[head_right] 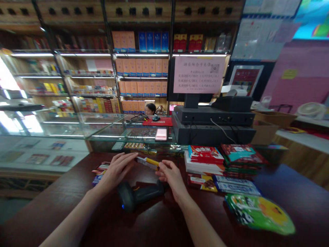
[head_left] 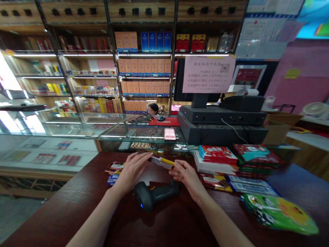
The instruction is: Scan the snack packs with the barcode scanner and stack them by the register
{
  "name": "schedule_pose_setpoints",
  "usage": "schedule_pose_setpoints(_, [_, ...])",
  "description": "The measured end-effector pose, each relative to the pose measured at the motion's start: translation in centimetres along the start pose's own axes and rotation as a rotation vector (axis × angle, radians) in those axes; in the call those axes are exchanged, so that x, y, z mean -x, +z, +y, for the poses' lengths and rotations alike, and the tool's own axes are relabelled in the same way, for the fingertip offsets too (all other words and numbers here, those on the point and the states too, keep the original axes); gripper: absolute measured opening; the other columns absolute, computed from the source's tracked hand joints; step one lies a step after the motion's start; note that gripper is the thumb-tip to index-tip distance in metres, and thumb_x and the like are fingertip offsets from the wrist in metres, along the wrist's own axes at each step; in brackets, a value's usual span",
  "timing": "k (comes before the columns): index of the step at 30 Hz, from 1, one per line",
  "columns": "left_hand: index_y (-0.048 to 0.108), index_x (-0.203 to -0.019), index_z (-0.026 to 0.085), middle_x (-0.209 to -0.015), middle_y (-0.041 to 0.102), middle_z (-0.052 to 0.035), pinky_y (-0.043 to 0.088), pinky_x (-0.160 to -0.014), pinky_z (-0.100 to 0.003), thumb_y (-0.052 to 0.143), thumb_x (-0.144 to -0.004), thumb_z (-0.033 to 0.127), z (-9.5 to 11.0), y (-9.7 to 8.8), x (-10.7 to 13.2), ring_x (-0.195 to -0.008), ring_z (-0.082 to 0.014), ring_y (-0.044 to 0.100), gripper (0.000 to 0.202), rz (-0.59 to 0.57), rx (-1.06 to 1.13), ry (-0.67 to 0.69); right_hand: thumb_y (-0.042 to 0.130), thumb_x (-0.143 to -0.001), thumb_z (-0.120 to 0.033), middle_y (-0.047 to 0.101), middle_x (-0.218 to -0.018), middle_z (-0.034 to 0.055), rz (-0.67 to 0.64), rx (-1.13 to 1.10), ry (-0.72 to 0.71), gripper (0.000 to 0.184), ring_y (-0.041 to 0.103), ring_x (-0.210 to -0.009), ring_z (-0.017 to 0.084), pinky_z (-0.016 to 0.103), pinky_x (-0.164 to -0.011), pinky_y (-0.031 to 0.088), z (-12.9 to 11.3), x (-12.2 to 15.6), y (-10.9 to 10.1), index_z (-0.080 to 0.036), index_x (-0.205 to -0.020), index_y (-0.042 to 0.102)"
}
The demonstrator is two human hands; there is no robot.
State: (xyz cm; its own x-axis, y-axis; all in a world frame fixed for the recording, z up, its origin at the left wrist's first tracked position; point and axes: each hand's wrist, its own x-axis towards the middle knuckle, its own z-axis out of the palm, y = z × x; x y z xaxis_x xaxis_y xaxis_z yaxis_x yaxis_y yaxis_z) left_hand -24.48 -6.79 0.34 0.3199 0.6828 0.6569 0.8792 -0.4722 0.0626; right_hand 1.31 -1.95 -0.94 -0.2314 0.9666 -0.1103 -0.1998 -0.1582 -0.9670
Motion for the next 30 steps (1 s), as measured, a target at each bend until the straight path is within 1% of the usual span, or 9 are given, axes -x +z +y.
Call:
schedule_pose_setpoints(4, [0.043, -0.149, 0.029, -0.142, 0.061, -0.006, 0.043, -0.111, -0.042, 0.045, -0.101, 0.027, -0.2, 0.1, 0.3, -0.129, -0.0195, 0.056, 0.047, -0.037, 0.156, -0.088, 0.08, -0.073, -0.05, 0.075, -0.105, 0.0106, 0.017, 0.025, -0.047, 0.055, 0.075, -0.095, 0.026, 0.031, -0.071, 0.058, 0.6, -0.2, 0.0, -0.02, -0.115, 0.06])
schedule_pose_setpoints(7, [0.042, -0.149, 0.03, -0.143, 0.06, -0.0046, 0.048, -0.107, -0.038, 0.048, -0.1, 0.031, 0.1, 0.2, 0.5, -0.127, -0.0202, 0.059, 0.05, -0.036, 0.292, -0.221, 0.08, -0.073, -0.051, 0.076, -0.104, 0.0107, 0.016, 0.046, -0.088, 0.058, 0.075, -0.098, 0.027, 0.034, -0.077, 0.058, 0.9, -0.4, -0.1, -0.019, -0.116, 0.06])
schedule_pose_setpoints(10, [0.05, -0.143, 0.028, -0.133, 0.067, -0.0034, 0.052, -0.101, -0.036, 0.049, -0.099, 0.035, 0.5, 0.3, 0.3, -0.116, -0.0202, 0.066, 0.045, -0.014, 0.43, -0.376, 0.082, -0.071, -0.051, 0.076, -0.107, 0.012, -0.007, 0.074, -0.139, 0.063, 0.073, -0.101, 0.028, 0.037, -0.082, 0.058, 1.0, -0.5, -0.2, -0.019, -0.119, 0.058])
schedule_pose_setpoints(13, [0.062, -0.13, 0.025, -0.122, 0.072, -0.0039, 0.052, -0.101, -0.039, 0.053, -0.096, 0.04, 0.8, 0.4, -0.1, -0.111, -0.022, 0.068, 0.038, 0.036, 0.527, -0.486, 0.086, -0.065, -0.05, 0.074, -0.114, 0.0137, -0.016, 0.102, -0.209, 0.066, 0.071, -0.105, 0.029, 0.042, -0.09, 0.056, 1.0, -0.7, -0.2, -0.019, -0.117, 0.059])
schedule_pose_setpoints(17, [0.07, -0.113, 0.02, -0.121, 0.073, -0.007, 0.05, -0.105, -0.042, 0.063, -0.089, 0.04, 0.6, 0.5, -0.5, -0.114, -0.0236, 0.067, 0.032, 0.12, 0.704, -0.516, 0.089, -0.061, -0.045, 0.071, -0.12, 0.0152, -0.053, 0.125, -0.305, 0.068, 0.07, -0.107, 0.028, 0.045, -0.097, 0.054, 1.0, -0.9, -0.6, -0.019, -0.117, 0.059])
schedule_pose_setpoints(21, [0.072, -0.098, 0.018, -0.13, 0.067, -0.0109, 0.048, -0.108, -0.047, 0.07, -0.082, 0.037, -0.1, 0.6, -0.4, -0.121, -0.0262, 0.064, 0.024, 0.105, 0.799, -0.478, 0.085, -0.069, -0.039, 0.067, -0.131, 0.0128, -0.101, 0.35, -0.46, 0.066, 0.067, -0.114, 0.028, 0.046, -0.1, 0.053, 0.7, -0.7, -1.7, -0.023, -0.128, 0.058])
schedule_pose_setpoints(23, [0.072, -0.104, 0.02, -0.137, 0.063, -0.0109, 0.046, -0.111, -0.047, 0.072, -0.081, 0.035, -0.4, 0.7, -0.2, -0.127, -0.0262, 0.06, 0.028, 0.052, 0.794, -0.441, 0.083, -0.073, -0.037, 0.066, -0.133, 0.0093, -0.117, 0.489, -0.542, 0.064, 0.066, -0.116, 0.027, 0.046, -0.103, 0.051, 0.4, -0.4, -2.3, -0.026, -0.131, 0.058])
schedule_pose_setpoints(26, [0.065, -0.125, 0.023, -0.147, 0.055, -0.0094, 0.046, -0.112, -0.048, 0.07, -0.081, 0.031, -0.6, 0.6, 0.0, -0.132, -0.0255, 0.056, 0.045, -0.04, 0.802, -0.401, 0.081, -0.076, -0.037, 0.066, -0.134, 0.0057, -0.134, 0.63, -0.622, 0.062, 0.065, -0.116, 0.027, 0.047, -0.106, 0.05, -0.2, 0.0, -3.0, -0.029, -0.133, 0.059])
schedule_pose_setpoints(30, [0.05, -0.144, 0.026, -0.139, 0.063, -0.0073, 0.049, -0.108, -0.05, 0.066, -0.083, 0.029, -0.2, 0.2, 0.0, -0.123, -0.0248, 0.063, 0.063, -0.135, 0.81, -0.419, 0.08, -0.077, -0.035, 0.066, -0.134, 0.0052, -0.144, 0.702, -0.704, 0.064, 0.064, -0.12, 0.028, 0.047, -0.109, 0.047, -0.5, 0.3, -3.3, -0.029, -0.137, 0.058])
